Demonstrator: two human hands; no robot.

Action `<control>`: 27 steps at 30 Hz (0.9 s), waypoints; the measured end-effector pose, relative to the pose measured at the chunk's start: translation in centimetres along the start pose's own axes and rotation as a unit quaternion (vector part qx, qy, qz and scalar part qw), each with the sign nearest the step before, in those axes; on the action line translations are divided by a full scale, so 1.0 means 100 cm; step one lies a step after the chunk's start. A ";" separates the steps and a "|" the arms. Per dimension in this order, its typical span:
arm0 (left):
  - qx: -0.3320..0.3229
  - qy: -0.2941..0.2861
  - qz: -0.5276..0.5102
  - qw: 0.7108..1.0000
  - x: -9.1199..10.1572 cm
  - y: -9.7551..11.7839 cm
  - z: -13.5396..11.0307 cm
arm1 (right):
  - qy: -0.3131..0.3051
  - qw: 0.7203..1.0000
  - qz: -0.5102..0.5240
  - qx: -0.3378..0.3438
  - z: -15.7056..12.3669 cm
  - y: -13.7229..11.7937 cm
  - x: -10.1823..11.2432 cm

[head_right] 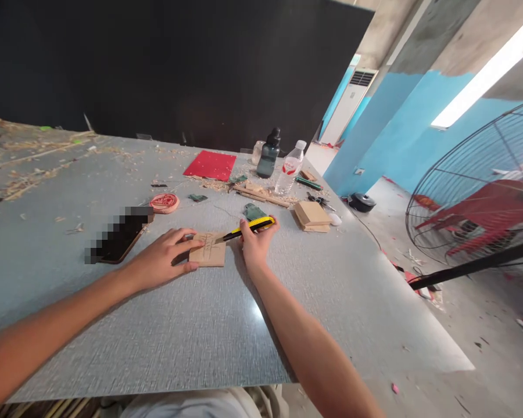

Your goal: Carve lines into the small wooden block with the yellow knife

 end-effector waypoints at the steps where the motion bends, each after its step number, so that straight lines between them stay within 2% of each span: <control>1: 0.003 0.001 -0.002 1.000 0.000 0.000 0.000 | -0.004 1.000 0.001 0.005 0.000 -0.001 -0.001; 5: 0.009 0.001 -0.012 1.000 0.000 -0.001 0.000 | -0.052 0.998 0.012 -0.014 -0.001 0.002 -0.009; 11: 0.012 -0.002 -0.007 1.000 -0.002 -0.003 0.001 | 0.010 1.000 -0.004 0.002 -0.002 -0.001 0.000; 14: 0.015 -0.002 -0.015 1.000 -0.001 -0.004 0.001 | -0.022 1.000 0.017 0.003 -0.001 -0.002 -0.004; 21: 0.031 0.002 -0.036 0.999 0.001 -0.006 0.001 | -0.087 0.995 0.021 -0.045 -0.002 0.005 -0.013; 23: 0.031 0.003 -0.039 0.999 0.001 -0.005 0.001 | -0.073 0.996 0.009 -0.041 -0.001 0.006 -0.011; 27: 0.031 0.002 -0.033 0.999 0.001 -0.004 0.003 | 0.005 1.000 -0.006 -0.011 0.002 0.004 0.000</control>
Point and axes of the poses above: each hand's wrist, its own z-axis towards the middle knuckle, its own x-axis out of the back of the hand, y = z × x, the point moved 7 cm from there along z, towards the middle knuckle, and after that the axes turned 3 degrees about z, right-handed, at the moved point
